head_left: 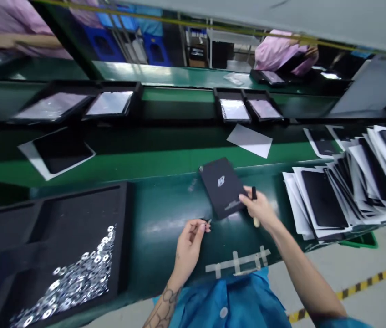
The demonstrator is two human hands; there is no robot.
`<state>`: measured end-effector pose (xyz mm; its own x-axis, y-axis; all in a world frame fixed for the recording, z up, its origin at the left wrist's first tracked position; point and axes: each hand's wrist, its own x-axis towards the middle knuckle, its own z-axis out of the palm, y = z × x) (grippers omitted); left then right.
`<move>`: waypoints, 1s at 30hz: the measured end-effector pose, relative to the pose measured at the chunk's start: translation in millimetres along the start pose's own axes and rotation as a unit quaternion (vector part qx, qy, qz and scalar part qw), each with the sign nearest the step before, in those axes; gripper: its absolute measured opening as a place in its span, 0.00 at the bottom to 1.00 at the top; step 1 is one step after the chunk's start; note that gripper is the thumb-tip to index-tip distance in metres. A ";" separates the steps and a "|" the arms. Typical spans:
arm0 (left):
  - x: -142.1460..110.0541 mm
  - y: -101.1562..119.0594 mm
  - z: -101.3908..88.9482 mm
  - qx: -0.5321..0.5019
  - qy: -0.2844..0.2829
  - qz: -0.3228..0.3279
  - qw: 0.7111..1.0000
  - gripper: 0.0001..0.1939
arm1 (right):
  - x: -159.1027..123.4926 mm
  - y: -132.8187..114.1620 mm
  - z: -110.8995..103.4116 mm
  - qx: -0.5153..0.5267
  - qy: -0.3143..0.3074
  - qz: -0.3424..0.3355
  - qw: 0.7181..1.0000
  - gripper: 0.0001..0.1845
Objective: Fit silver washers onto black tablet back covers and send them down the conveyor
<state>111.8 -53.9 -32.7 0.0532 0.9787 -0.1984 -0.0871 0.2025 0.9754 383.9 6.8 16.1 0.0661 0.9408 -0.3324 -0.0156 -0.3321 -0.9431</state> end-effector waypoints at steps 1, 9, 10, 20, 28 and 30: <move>0.8 -3.2 -1.1 -0.016 0.012 -0.003 1.000 0.24 | 18.7 -16.6 -13.3 0.016 0.021 -0.022 0.999 0.38; -12.1 -16.2 -16.8 -0.007 0.010 0.004 1.000 0.21 | 102.0 -85.9 -126.2 -0.310 0.204 -0.152 0.916 0.15; -12.4 -16.7 -17.7 -0.009 0.013 0.002 1.000 0.21 | 89.2 -81.3 -138.2 -0.362 0.218 -0.178 0.889 0.13; -2.1 -13.1 -17.9 0.043 -0.046 0.003 0.998 0.21 | -49.8 -13.3 -208.4 -0.606 0.245 -0.006 0.757 0.17; 0.8 -7.7 -17.1 0.050 -0.048 -0.008 0.998 0.23 | -34.6 -30.5 -190.3 -0.694 0.183 0.100 0.689 0.15; -1.1 -6.5 -15.7 0.044 -0.043 -0.003 0.998 0.24 | -33.7 -45.1 -182.6 -0.731 0.169 0.105 0.653 0.13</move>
<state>96.7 -55.8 -40.4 0.1396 0.9700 -0.1992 0.0019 0.2009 0.9796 564.5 -22.3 71.2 0.4351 0.8779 -0.2000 0.8933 -0.3929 0.2183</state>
